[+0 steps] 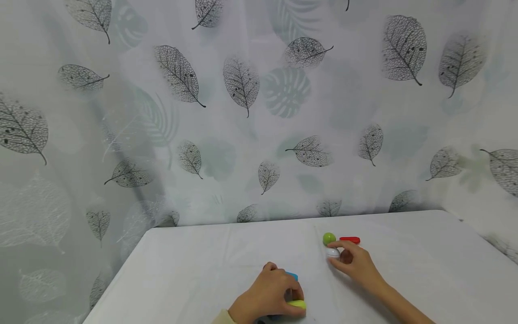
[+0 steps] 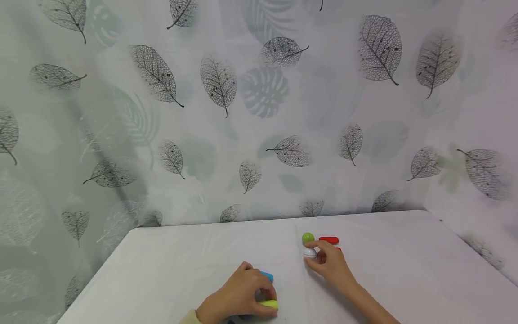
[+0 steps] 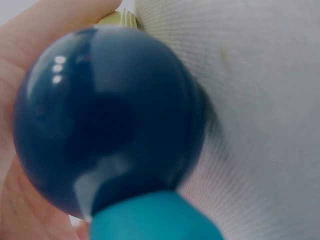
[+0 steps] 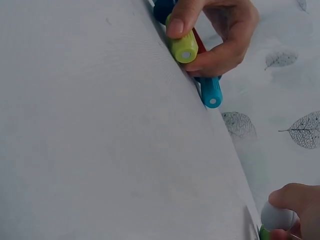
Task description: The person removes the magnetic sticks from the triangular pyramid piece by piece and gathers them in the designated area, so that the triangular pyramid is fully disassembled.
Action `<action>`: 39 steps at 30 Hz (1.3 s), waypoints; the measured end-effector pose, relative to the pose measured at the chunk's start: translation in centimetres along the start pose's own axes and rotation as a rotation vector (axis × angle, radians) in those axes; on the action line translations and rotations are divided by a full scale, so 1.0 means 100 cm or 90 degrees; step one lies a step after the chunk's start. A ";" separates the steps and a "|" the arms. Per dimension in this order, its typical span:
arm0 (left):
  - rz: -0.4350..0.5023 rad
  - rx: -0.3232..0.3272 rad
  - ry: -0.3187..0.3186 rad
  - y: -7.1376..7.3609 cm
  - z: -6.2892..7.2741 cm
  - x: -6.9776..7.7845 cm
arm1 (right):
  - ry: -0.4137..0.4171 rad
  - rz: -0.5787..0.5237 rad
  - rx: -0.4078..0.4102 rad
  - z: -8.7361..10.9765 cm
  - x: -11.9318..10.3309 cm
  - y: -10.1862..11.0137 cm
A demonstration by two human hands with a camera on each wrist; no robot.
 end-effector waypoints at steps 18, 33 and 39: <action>-0.007 -0.005 -0.006 0.000 -0.002 0.004 | 0.029 0.027 -0.018 -0.004 -0.001 0.002; 0.004 0.000 -0.032 0.003 0.000 0.004 | 0.021 -0.012 -0.007 -0.003 -0.003 0.001; 0.055 -0.016 -0.033 0.018 0.005 -0.004 | 0.040 -0.012 0.012 -0.001 -0.010 0.003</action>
Point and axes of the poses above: each hand's wrist, its own z-axis away from the middle knuckle, its own y-axis out of the back of the hand, x = y × z, the point moved 9 cm from there along -z, towards the middle knuckle, and after that the axes turned 13 degrees about y, right-handed, at the moved point
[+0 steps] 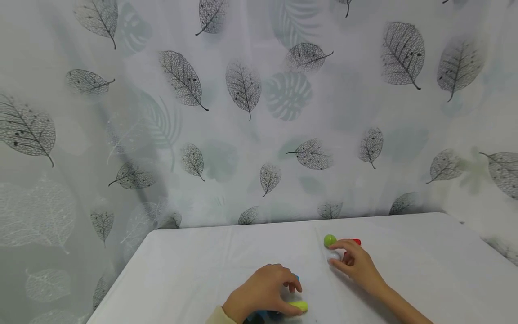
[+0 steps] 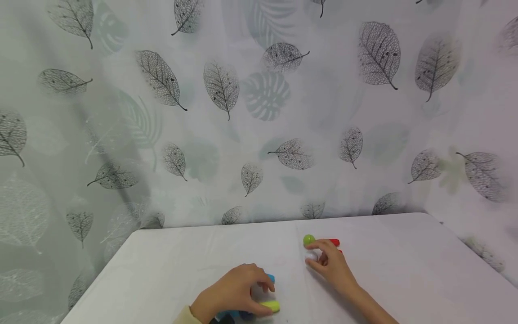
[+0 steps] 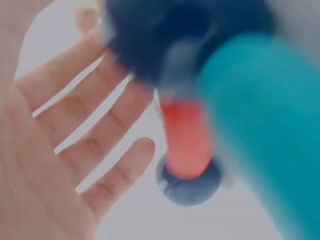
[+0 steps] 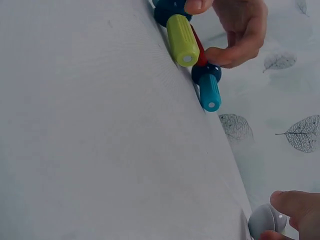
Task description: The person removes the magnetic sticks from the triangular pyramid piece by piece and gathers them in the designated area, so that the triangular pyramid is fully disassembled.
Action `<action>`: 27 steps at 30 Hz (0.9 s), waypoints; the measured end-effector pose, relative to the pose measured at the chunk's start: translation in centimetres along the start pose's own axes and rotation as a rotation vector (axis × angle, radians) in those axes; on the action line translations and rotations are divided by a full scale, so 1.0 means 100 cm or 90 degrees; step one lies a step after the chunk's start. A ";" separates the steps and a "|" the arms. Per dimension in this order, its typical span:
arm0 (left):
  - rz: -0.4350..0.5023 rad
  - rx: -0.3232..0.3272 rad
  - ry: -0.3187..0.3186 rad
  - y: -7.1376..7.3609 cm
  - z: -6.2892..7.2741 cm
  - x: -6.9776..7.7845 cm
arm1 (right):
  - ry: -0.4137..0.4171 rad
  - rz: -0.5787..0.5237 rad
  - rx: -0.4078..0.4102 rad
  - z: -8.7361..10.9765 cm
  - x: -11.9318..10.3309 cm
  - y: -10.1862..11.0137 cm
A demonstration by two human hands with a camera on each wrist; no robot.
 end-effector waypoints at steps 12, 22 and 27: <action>0.131 -0.234 0.126 -0.012 0.008 -0.027 | 0.074 -0.009 -0.009 0.004 -0.023 -0.005; 0.211 -0.219 0.113 -0.016 0.003 -0.020 | 0.037 -0.054 -0.084 0.006 -0.032 -0.021; 0.189 -0.192 0.120 -0.018 -0.001 -0.019 | 0.079 -0.111 -0.136 0.007 -0.043 -0.034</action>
Point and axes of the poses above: each hand's wrist, its own z-axis away from the middle knuckle, its own y-axis out of the back of the hand, x = y × z, the point moved 9 cm from there along -z, towards the middle knuckle, and after that the axes turned 13 degrees about y, right-handed, at the moved point
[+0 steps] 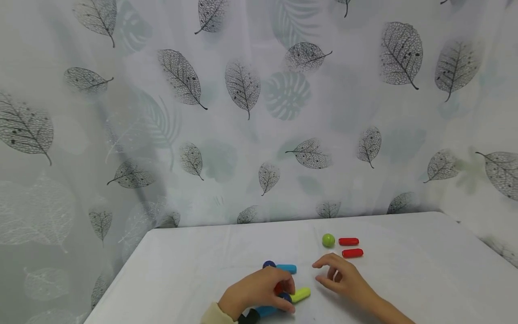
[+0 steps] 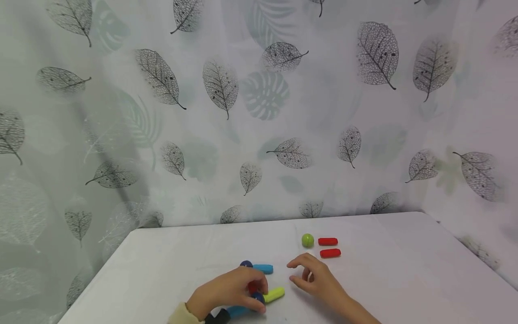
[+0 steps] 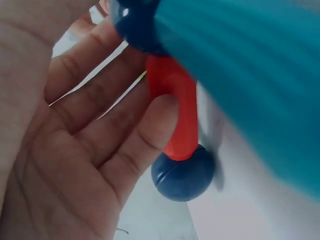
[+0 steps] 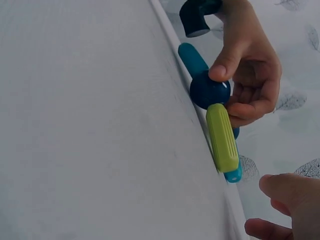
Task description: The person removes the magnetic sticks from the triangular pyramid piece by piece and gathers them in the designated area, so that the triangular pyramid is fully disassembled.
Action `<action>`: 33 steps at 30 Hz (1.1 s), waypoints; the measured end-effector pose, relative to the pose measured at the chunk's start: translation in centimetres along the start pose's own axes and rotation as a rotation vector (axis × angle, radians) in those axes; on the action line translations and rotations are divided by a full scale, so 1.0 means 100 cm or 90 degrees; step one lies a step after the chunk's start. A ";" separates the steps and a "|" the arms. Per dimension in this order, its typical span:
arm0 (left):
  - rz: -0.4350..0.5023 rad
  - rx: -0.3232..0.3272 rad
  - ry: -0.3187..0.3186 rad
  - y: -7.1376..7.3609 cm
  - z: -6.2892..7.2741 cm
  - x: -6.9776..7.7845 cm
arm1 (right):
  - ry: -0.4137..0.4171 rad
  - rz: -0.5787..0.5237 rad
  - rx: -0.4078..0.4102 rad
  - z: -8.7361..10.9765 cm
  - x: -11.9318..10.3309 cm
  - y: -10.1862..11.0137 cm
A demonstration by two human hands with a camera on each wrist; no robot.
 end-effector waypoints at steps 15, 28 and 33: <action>-0.065 0.008 -0.027 -0.004 -0.002 0.005 | -0.006 -0.110 -0.145 0.002 -0.012 -0.032; -0.075 0.040 -0.019 -0.002 -0.003 0.008 | -0.135 -0.064 -0.241 0.009 0.000 -0.045; -0.079 0.048 -0.001 -0.002 -0.003 0.007 | -0.135 -0.026 -0.266 0.008 -0.001 -0.047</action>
Point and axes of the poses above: each hand's wrist, its own z-axis away from the middle knuckle, its own y-axis out of the back of the hand, x = y × z, the point moved 9 cm from there along -z, towards the middle knuckle, and after that the axes turned 13 degrees about y, right-handed, at the moved point
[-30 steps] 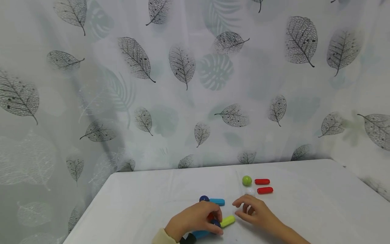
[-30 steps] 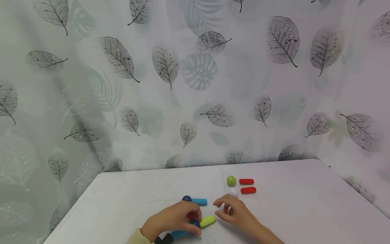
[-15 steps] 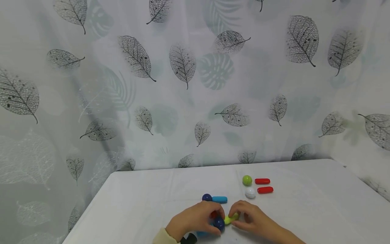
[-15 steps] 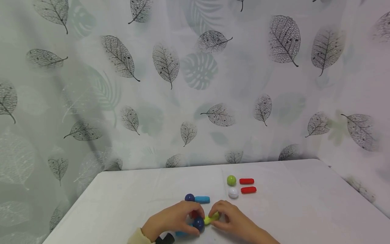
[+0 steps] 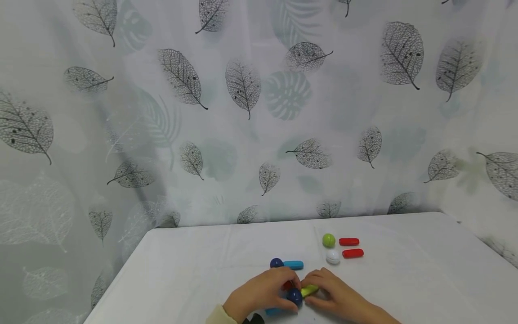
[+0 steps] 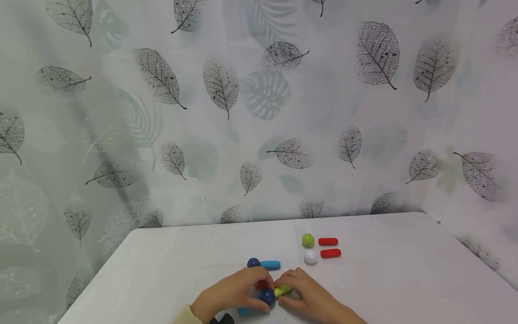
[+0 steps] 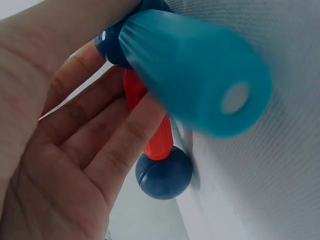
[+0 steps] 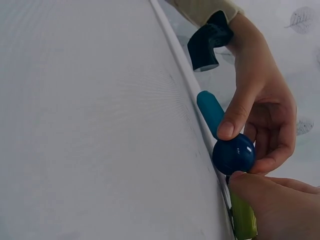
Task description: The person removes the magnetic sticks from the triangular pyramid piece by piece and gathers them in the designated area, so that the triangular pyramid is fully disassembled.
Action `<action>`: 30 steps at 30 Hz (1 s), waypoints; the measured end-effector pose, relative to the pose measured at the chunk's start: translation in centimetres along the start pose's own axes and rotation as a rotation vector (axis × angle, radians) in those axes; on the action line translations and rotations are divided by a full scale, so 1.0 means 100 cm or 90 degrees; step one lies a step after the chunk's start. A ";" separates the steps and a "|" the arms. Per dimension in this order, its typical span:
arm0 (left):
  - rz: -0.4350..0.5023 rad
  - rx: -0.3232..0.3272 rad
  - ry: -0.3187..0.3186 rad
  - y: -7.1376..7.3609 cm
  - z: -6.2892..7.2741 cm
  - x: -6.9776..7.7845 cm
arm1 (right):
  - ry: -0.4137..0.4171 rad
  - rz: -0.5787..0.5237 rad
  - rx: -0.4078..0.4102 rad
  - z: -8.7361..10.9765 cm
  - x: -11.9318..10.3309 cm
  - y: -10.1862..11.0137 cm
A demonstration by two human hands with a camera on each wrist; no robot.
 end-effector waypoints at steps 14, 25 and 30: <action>-0.015 -0.002 0.003 -0.002 -0.001 0.000 | -0.014 0.042 -0.008 -0.001 0.000 -0.003; -0.025 -0.001 0.009 -0.004 -0.003 -0.001 | 0.013 0.066 0.024 -0.002 -0.004 0.001; -0.013 -0.003 0.017 -0.005 -0.003 -0.004 | -0.011 0.054 0.030 -0.003 -0.001 0.001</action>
Point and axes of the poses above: each hand's wrist, its own z-axis away from the middle knuckle, its own y-axis out of the back of the hand, x = y × z, the point moved 9 cm from there along -z, towards the middle knuckle, and after that the axes turned 13 degrees about y, right-handed, at the moved point
